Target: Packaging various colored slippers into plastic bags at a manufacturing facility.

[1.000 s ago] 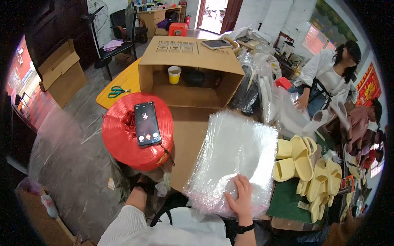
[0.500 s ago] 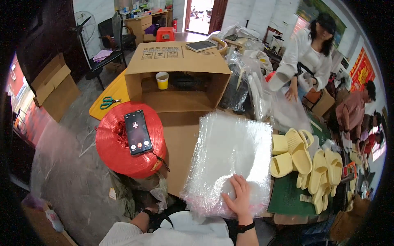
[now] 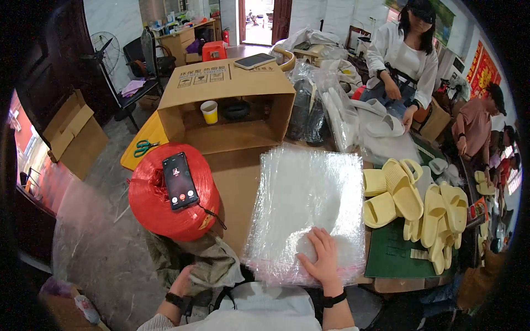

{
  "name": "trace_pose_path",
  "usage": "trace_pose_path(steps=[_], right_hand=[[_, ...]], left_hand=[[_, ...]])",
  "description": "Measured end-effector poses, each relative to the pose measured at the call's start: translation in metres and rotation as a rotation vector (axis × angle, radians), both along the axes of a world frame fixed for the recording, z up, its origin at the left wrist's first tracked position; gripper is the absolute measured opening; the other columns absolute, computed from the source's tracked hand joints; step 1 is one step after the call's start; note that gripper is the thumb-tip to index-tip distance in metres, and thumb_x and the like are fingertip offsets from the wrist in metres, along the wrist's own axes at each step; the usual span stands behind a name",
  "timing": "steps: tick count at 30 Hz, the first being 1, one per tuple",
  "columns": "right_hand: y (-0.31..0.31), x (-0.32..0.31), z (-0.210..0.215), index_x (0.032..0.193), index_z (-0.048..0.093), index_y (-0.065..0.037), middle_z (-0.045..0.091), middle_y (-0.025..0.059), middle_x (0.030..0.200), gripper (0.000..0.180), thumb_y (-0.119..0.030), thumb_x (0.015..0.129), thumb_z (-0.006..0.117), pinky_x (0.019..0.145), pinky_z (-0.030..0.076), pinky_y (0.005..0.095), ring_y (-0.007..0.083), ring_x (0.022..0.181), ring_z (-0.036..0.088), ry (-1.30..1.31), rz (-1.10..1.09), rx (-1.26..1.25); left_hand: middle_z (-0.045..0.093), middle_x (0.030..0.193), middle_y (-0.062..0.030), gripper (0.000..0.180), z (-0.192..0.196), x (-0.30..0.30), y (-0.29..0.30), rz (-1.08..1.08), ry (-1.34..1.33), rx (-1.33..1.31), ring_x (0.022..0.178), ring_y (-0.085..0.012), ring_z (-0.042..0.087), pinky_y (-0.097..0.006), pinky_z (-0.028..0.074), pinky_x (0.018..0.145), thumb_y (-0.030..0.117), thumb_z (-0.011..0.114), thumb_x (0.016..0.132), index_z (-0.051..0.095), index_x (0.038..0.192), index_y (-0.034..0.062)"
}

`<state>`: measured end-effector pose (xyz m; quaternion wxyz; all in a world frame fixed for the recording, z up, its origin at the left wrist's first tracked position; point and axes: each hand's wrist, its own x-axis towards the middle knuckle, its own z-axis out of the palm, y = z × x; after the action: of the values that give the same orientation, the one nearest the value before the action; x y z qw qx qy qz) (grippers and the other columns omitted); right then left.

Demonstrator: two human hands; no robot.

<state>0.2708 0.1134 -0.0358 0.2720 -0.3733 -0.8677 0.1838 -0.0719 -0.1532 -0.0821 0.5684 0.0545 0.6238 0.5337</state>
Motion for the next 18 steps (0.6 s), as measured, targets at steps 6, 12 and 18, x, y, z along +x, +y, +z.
trace_pose_path(steps=[6,12,18], right_hand=[[0.0,-0.004,0.002,0.134,0.059,-0.006,0.052,0.0162,0.148,0.063,-0.033,0.081,0.079,0.114,0.034,0.0541,0.0428,0.139,0.043,-0.007,0.029,0.025],[-0.002,-0.002,0.0,0.134,0.058,-0.005,0.052,0.0166,0.147,0.064,-0.033,0.081,0.079,0.113,0.033,0.0548,0.0427,0.139,0.043,0.015,0.031,0.014],[-0.005,0.0,-0.003,0.134,0.058,-0.005,0.051,0.0164,0.148,0.063,-0.032,0.081,0.079,0.113,0.034,0.0546,0.0432,0.139,0.043,0.006,0.022,0.019]], left_hand=[[0.066,0.131,-0.0116,0.051,-0.062,-0.007,-0.04,0.104,-0.037,0.248,0.118,-0.0279,0.064,-0.042,0.05,0.105,0.043,0.046,0.105,0.06,0.135,0.0038],[0.073,0.111,-0.0081,0.036,-0.063,0.03,0.023,-0.166,-0.133,-0.027,0.103,-0.0178,0.067,-0.032,0.053,0.086,0.028,0.058,0.099,0.071,0.117,-0.0012],[0.069,0.102,-0.027,0.04,-0.011,0.021,0.031,-0.747,1.041,-0.278,0.099,-0.0434,0.066,-0.051,0.053,0.087,0.035,0.051,0.098,0.074,0.098,0.0012]])
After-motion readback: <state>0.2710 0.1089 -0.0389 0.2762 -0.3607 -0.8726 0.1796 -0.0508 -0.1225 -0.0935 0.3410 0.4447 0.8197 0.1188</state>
